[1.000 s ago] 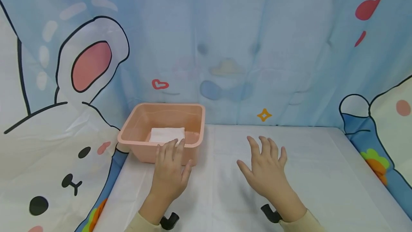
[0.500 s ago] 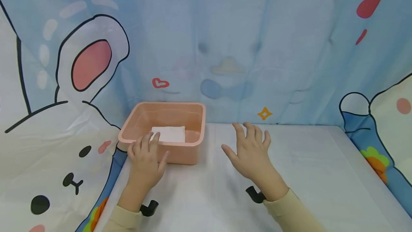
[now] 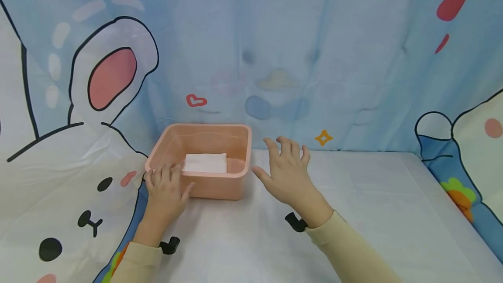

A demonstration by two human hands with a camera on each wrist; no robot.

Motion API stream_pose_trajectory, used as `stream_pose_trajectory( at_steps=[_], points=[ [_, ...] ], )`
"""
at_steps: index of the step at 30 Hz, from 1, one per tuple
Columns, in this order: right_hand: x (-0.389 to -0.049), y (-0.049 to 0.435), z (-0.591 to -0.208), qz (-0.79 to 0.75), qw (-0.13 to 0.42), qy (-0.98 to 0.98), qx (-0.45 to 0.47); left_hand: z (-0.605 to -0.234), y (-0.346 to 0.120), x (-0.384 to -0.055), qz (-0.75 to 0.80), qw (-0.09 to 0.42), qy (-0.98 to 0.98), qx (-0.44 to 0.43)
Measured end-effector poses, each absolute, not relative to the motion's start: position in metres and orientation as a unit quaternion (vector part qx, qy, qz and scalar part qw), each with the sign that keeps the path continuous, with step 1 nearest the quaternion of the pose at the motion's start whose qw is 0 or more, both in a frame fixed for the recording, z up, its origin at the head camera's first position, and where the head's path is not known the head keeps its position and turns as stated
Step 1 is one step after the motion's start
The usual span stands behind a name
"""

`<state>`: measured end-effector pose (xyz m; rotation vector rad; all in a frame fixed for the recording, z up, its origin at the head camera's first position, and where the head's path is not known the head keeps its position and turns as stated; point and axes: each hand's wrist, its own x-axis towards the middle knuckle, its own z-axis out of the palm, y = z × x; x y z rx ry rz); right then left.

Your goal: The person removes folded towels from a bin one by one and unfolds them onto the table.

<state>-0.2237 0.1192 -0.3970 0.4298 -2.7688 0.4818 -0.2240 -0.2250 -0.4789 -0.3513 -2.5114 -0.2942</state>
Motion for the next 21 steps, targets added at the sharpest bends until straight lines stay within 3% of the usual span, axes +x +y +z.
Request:
stream_pose_trajectory(
  at_steps=[12, 21],
  points=[
    [-0.242, 0.084, -0.377, 0.17, 0.152, -0.957, 0.181, -0.496, -0.233, -0.238, -0.092, 0.267, -0.949, -0.137],
    [-0.257, 0.06, -0.368, 0.155, 0.126, -0.962, 0.187, -0.5, -0.236, -0.247, -0.067, 0.3, -0.939, -0.151]
  ],
)
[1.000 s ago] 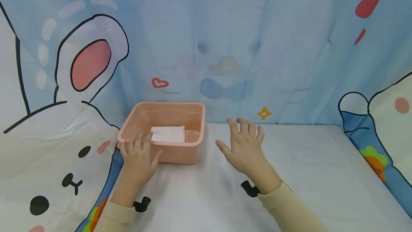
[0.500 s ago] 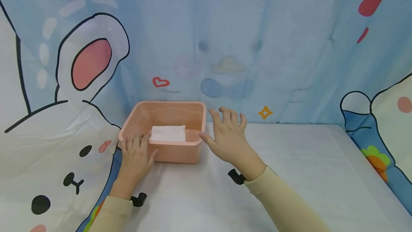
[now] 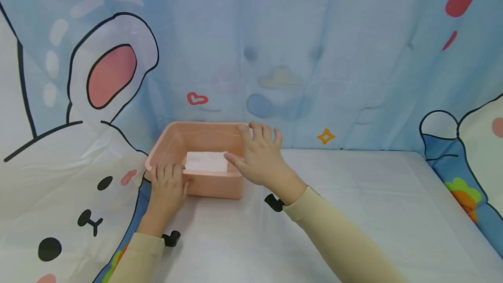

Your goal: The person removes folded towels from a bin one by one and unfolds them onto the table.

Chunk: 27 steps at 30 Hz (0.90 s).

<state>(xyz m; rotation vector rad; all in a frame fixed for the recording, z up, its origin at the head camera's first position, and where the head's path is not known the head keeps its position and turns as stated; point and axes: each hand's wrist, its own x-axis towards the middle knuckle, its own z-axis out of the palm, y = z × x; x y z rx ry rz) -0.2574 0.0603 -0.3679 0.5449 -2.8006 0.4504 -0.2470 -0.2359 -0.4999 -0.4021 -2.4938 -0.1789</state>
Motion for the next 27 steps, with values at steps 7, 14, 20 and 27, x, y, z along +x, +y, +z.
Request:
stream_pose_trajectory(
  at_steps=[7, 14, 20, 27],
  points=[
    [-0.277, 0.047, -0.373, 0.155, 0.099, -0.966, 0.182, -0.499, -0.236, -0.25, -0.054, 0.313, -0.937, -0.148],
    [-0.289, 0.029, -0.373, 0.143, 0.085, -0.97, 0.179, -0.502, -0.238, -0.253, -0.047, 0.332, -0.93, -0.154],
    [-0.297, 0.013, -0.368, 0.122, 0.077, -0.975, 0.172, -0.503, -0.237, -0.247, -0.05, 0.34, -0.926, -0.159],
    [-0.302, 0.001, -0.361, 0.096, 0.059, -0.978, 0.177, -0.505, -0.234, -0.238, -0.058, 0.356, -0.918, -0.164]
  ],
)
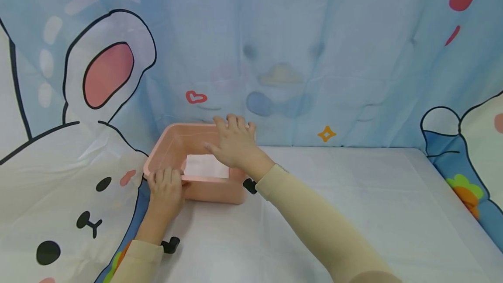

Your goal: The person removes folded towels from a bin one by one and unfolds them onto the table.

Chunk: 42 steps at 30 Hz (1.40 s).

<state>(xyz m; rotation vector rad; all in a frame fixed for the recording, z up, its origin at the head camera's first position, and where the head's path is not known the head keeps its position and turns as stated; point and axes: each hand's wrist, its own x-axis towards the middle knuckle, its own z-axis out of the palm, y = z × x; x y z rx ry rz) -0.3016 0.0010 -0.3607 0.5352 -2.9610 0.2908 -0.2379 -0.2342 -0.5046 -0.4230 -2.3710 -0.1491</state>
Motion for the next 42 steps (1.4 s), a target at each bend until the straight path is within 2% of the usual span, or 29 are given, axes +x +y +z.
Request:
stream_pose_trajectory(
  at_steps=[10, 26, 35, 42],
  points=[
    [-0.306, -0.01, -0.355, 0.037, 0.086, -0.975, 0.201, -0.506, -0.227, -0.213, -0.058, 0.344, -0.924, -0.153],
    [-0.302, -0.032, -0.374, -0.006, 0.051, -0.977, 0.207, -0.509, -0.221, -0.177, -0.097, 0.365, -0.91, -0.173],
    [-0.294, -0.048, -0.395, 0.02, -0.02, -0.978, 0.206, -0.511, -0.215, -0.155, -0.1, 0.336, -0.924, -0.154],
    [-0.285, -0.056, -0.398, 0.014, -0.044, -0.976, 0.215, -0.512, -0.214, -0.15, -0.104, 0.354, -0.914, -0.166]
  ],
)
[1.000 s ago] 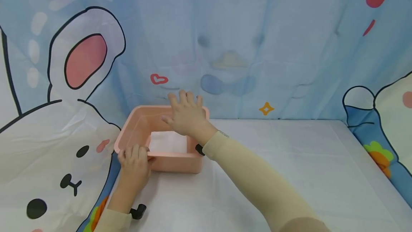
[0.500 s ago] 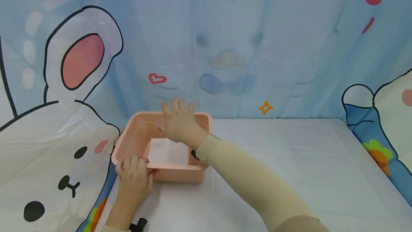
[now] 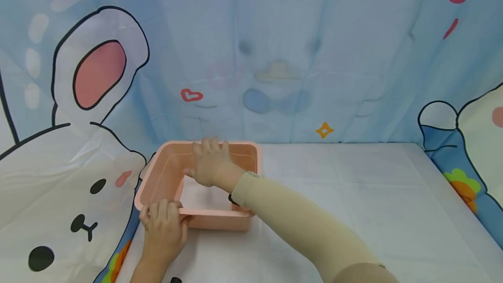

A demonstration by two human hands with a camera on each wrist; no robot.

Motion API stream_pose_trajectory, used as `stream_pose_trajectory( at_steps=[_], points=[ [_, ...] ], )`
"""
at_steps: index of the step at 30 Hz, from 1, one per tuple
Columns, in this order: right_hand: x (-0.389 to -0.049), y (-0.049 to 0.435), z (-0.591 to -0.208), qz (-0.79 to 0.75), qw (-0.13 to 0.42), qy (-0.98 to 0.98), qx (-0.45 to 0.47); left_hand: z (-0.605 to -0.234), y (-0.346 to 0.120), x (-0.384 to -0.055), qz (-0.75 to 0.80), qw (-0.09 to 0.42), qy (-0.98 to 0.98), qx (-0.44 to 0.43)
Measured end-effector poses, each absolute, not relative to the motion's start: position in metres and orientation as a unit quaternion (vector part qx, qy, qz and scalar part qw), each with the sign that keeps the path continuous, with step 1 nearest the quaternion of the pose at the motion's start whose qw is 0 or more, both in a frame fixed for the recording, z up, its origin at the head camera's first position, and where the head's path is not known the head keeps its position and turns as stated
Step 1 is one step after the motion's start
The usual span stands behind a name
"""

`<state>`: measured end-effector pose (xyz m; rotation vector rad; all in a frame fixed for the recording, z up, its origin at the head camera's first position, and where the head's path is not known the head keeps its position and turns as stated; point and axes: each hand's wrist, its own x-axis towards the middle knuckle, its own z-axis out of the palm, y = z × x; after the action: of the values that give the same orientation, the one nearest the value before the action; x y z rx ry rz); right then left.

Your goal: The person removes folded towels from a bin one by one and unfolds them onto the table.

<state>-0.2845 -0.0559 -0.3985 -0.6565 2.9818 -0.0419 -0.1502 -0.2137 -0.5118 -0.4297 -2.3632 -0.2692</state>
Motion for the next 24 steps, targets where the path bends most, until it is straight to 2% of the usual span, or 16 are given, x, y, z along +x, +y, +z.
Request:
stream_pose_trajectory(
  at_steps=[4, 15, 24],
  points=[
    [-0.28, -0.061, -0.401, -0.009, 0.06, 0.972, -0.225, -0.512, -0.215, -0.149, -0.11, 0.367, -0.907, -0.174],
    [-0.278, -0.068, -0.412, 0.024, 0.073, 0.968, -0.24, -0.513, -0.209, -0.134, -0.112, 0.354, -0.914, -0.165],
    [-0.27, -0.081, -0.434, 0.039, 0.068, 0.973, -0.219, -0.511, -0.205, -0.13, -0.121, 0.38, -0.903, -0.16]
  ],
)
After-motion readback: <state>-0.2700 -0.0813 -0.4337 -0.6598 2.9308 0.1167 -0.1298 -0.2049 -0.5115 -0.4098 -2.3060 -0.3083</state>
